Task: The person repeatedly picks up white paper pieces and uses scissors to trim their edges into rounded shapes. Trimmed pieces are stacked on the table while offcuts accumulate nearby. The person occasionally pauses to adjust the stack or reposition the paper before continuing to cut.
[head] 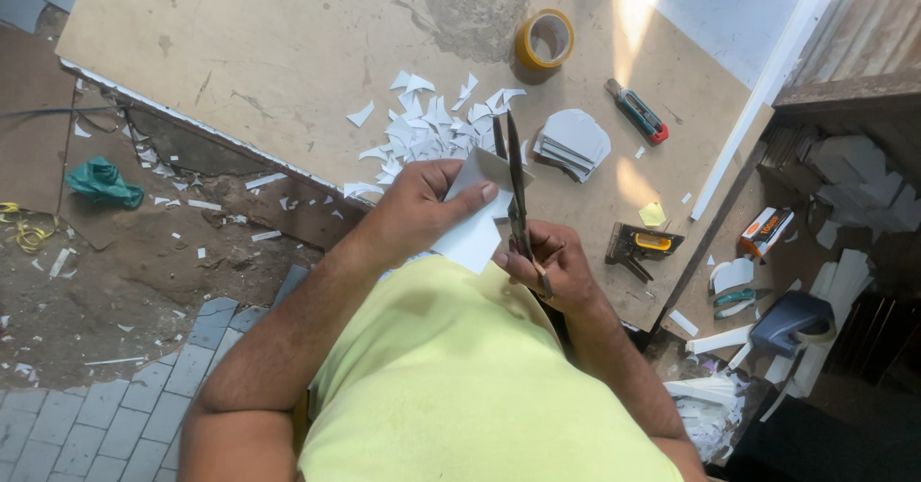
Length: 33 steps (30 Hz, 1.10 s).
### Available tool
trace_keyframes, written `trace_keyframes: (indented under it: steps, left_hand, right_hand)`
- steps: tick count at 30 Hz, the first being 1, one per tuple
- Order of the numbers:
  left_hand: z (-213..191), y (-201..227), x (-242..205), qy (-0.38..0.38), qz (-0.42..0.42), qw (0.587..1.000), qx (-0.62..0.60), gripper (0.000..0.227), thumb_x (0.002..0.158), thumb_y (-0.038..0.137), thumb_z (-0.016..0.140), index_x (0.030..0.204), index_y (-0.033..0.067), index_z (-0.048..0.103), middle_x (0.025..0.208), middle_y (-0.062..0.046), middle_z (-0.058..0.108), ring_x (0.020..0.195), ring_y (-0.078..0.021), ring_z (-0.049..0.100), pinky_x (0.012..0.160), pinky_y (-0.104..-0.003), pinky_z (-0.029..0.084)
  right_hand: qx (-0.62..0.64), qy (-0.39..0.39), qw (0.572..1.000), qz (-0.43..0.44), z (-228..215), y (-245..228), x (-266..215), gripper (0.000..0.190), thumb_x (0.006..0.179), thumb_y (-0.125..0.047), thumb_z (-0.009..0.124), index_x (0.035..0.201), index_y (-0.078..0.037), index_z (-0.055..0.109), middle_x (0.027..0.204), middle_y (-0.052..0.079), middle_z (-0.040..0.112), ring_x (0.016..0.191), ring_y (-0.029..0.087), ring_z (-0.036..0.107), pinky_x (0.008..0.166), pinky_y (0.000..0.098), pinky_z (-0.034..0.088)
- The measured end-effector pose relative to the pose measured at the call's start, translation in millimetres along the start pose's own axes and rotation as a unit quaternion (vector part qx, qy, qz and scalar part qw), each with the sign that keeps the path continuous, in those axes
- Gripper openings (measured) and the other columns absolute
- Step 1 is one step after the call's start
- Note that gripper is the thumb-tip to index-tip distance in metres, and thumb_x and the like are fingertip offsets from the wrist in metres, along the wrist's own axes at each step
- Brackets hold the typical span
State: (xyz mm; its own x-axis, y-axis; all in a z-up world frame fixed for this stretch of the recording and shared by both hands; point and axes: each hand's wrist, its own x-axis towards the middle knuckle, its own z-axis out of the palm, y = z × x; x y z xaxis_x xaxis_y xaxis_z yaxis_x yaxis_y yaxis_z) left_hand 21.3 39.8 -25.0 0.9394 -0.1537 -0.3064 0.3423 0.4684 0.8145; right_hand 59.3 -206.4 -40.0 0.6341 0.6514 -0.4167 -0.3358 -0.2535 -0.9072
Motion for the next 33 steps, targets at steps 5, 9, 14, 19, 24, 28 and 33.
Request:
trace_keyframes:
  steps: [5,9,14,19,24,28,33]
  left_hand:
    - [-12,-5,6,0.019,-0.100,0.991,0.087,0.026,0.096,0.024,0.066,0.111,0.0033,0.072,0.076,-0.004,0.076,0.060,-0.0050,0.069,0.053,-0.023,0.059]
    - [-14,-18,8,0.000,-0.108,0.993,0.055,0.027,0.097,0.022,0.069,0.110,-0.0009,0.074,0.080,-0.005,0.076,0.062,-0.0048,0.065,0.053,-0.023,0.054]
    - [-24,-31,18,0.046,-0.089,0.995,0.009,0.028,0.097,0.023,0.067,0.111,0.0004,0.073,0.082,-0.004,0.075,0.064,-0.0059,0.065,0.055,-0.025,0.054]
    - [-11,-48,15,0.131,0.032,0.987,0.083,0.027,0.104,0.027,0.064,0.112,0.0033,0.073,0.088,-0.002,0.075,0.078,-0.0048,0.065,0.070,-0.024,0.056]
    - [5,-46,7,0.086,0.054,0.994,-0.035,0.027,0.105,0.026,0.063,0.117,0.0037,0.071,0.097,-0.002,0.075,0.087,-0.0058,0.067,0.077,-0.024,0.056]
    - [-3,-30,-3,-0.019,-0.052,0.998,-0.008,0.025,0.099,0.023,0.067,0.112,0.0025,0.072,0.094,-0.004,0.076,0.083,-0.0087,0.072,0.070,-0.027,0.062]
    - [6,-19,-8,-0.011,-0.002,0.999,0.039,0.024,0.099,0.021,0.068,0.112,0.0015,0.072,0.096,-0.005,0.077,0.084,-0.0090,0.072,0.070,-0.026,0.063]
  right_hand:
    - [-0.098,-0.015,0.995,0.018,-14,10,9,0.020,0.085,-0.018,0.082,0.095,-0.004,0.072,0.073,-0.004,0.065,0.068,0.004,0.060,0.060,0.0203,0.047]
    - [-0.084,-0.027,0.996,-0.023,-21,29,15,0.026,0.092,-0.022,0.084,0.085,-0.003,0.066,0.073,0.001,0.061,0.068,0.007,0.056,0.062,0.0237,0.045]
    - [0.005,0.055,0.996,0.074,-15,47,23,0.032,0.090,-0.025,0.084,0.080,-0.002,0.065,0.068,0.005,0.064,0.059,0.011,0.060,0.054,0.0263,0.048]
    - [0.043,0.029,0.998,-0.018,-11,34,15,0.021,0.094,-0.018,0.080,0.098,-0.001,0.069,0.083,0.003,0.066,0.072,0.009,0.060,0.063,0.0233,0.048]
    - [0.112,0.074,0.991,0.027,4,7,9,0.029,0.086,-0.013,0.082,0.108,0.000,0.069,0.086,0.004,0.069,0.077,0.012,0.067,0.069,0.0264,0.057]
    - [0.118,0.055,0.991,0.042,-1,-11,5,0.031,0.085,-0.013,0.082,0.108,0.002,0.069,0.086,0.005,0.070,0.076,0.013,0.069,0.069,0.0292,0.060]
    - [0.074,0.036,0.996,-0.028,2,-10,0,0.034,0.092,-0.021,0.079,0.113,0.003,0.068,0.093,0.005,0.069,0.083,0.012,0.067,0.075,0.0277,0.058]
